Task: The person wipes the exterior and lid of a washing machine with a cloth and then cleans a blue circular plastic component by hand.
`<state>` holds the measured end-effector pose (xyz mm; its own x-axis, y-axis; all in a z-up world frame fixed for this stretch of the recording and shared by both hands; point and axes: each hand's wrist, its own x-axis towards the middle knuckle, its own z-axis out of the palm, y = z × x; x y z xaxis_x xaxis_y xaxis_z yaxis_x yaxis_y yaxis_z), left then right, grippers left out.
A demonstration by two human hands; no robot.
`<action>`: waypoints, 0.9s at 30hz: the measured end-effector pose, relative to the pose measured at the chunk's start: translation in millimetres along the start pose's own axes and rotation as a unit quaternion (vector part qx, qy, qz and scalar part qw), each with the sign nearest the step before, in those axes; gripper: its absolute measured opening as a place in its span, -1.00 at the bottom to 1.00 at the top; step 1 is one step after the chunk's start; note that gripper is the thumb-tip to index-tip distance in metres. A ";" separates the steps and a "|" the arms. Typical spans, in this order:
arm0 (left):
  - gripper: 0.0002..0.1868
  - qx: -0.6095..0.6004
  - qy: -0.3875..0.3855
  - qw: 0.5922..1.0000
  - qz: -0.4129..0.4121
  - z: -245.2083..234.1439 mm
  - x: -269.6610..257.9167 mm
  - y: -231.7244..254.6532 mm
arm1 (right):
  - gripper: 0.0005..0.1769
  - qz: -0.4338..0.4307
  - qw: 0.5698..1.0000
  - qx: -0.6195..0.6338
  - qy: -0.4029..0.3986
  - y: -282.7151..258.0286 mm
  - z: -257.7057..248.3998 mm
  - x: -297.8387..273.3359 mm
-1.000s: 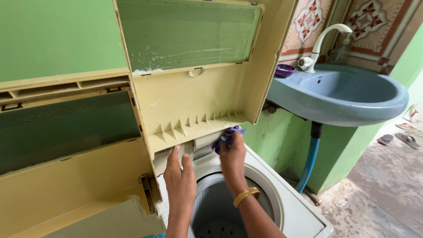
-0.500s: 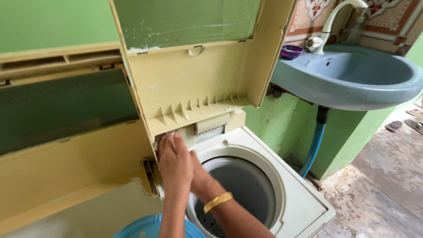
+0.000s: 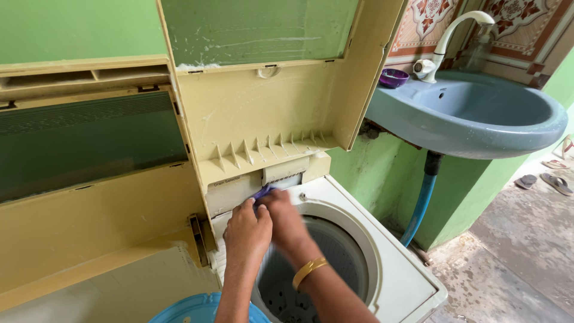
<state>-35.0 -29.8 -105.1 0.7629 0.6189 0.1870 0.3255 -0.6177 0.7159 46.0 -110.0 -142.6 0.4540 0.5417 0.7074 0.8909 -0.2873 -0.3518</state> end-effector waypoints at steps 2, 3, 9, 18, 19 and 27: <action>-0.47 0.001 -0.001 1.000 -0.003 0.4 0.3 0.0 | -0.80 0.008 0.998 -0.037 -0.047 -11.2 1.5 1.3; -0.47 0.005 -0.008 1.000 -0.013 -0.4 0.5 0.1 | -0.82 0.012 0.996 -0.054 -0.071 -11.6 3.0 0.3; -0.48 0.018 -0.028 0.999 -0.023 -0.7 -1.6 7.0 | -0.75 0.272 0.949 -0.118 0.111 60.2 -21.3 2.0; -0.47 0.031 -0.065 0.997 -0.023 1.8 -5.8 10.0 | -0.77 0.108 0.960 -0.224 0.131 101.7 -7.2 -12.7; -0.47 0.034 -0.069 0.997 -0.022 2.7 -5.7 9.7 | -0.77 0.106 0.960 -0.231 0.115 98.3 -8.3 -10.8; -0.38 0.019 -0.016 0.998 -0.049 15.5 8.6 -9.8 | -0.65 0.260 0.931 -0.257 0.013 61.5 -31.6 -0.4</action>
